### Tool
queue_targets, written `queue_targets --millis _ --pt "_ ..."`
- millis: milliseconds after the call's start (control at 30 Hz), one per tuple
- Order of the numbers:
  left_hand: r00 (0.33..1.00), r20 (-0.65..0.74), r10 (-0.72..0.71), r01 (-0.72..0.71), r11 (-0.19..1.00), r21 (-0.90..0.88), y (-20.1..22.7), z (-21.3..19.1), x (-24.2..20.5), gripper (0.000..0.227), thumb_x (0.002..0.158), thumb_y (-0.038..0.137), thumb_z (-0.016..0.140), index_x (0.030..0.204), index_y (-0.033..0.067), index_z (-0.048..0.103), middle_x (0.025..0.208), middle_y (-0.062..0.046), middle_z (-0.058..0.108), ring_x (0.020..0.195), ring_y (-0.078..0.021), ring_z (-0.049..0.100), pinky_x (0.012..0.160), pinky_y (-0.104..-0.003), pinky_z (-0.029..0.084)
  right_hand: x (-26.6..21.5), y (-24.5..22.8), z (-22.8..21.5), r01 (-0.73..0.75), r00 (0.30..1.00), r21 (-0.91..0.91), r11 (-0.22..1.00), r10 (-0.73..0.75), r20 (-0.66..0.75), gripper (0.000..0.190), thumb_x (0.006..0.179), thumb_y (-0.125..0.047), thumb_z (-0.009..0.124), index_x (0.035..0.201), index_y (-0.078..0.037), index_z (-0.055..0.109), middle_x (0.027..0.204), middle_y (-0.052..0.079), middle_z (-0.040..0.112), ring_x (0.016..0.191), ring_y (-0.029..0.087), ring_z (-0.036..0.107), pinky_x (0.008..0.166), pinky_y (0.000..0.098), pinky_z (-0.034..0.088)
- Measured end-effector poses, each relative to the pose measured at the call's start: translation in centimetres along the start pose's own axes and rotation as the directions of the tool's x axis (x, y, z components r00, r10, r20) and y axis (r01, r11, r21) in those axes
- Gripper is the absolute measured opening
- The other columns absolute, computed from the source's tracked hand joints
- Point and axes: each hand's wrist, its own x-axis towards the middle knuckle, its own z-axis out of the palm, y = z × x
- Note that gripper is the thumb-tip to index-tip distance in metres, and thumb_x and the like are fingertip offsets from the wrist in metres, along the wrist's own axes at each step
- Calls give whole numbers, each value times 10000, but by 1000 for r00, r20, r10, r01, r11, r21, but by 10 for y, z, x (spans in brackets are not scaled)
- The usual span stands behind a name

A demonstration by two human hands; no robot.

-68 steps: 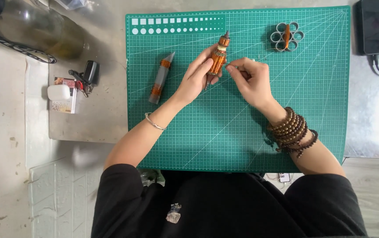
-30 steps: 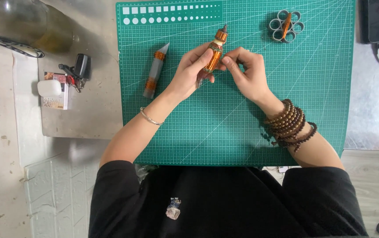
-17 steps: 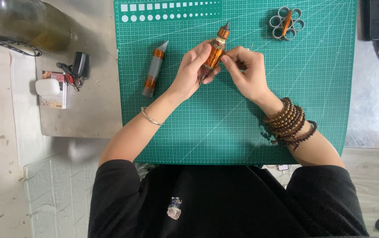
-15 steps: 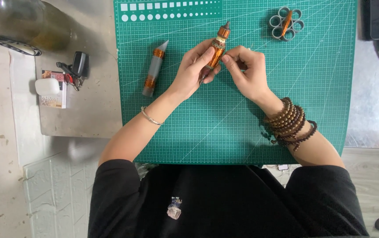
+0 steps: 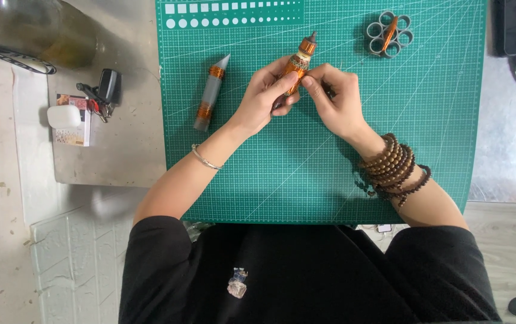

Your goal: The person assembles a small orange cylindrical device on a green cutting mat, attaching a small component to its side. They then open a large water bottle, pour liquid into a small black cap, and close the bottle before returning to the device to continue assembly.

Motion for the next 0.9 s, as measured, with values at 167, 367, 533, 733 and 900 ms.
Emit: queue_targets --millis 167,367,533,733,900 --pt "1000 22 -18 19 999 -44 -2 -3 0 337 980 258 522 1254 63 506 840 -10 508 631 -81 501 405 -166 337 -1 0 -1 -4 1000 22 1000 4 20 164 1007 -112 525 863 -40 557 628 -14 457 526 71 334 485 219 273" --pt "1000 21 17 -17 1000 8 3 -4 1 347 976 283 512 1229 45 529 940 -59 609 843 -140 611 511 -213 486 2 -9 -3 -9 1000 35 999 8 25 179 1010 -99 510 843 -48 551 703 5 578 494 53 327 461 207 261" --pt "997 -63 36 -34 999 35 -6 -6 3 415 968 272 515 1309 36 485 982 -80 633 852 -175 624 561 -250 513 5 -9 -2 5 1000 -12 1000 -5 22 178 999 -91 519 830 -54 560 741 13 605 493 57 345 445 209 265" --pt "997 -73 31 -31 999 9 -17 -7 7 457 1010 299 396 1329 -28 388 932 -131 561 773 -164 585 430 -180 469 6 -3 0 101 994 52 993 -99 -35 169 953 7 562 794 2 618 495 48 474 395 130 408 399 220 321" --pt "996 -79 36 -31 998 56 -17 -6 6 476 963 204 536 1328 -56 374 929 -132 552 734 -147 564 401 -163 463 4 8 0 103 995 39 994 -102 -19 167 958 9 558 800 0 612 509 48 489 419 119 429 406 217 322"
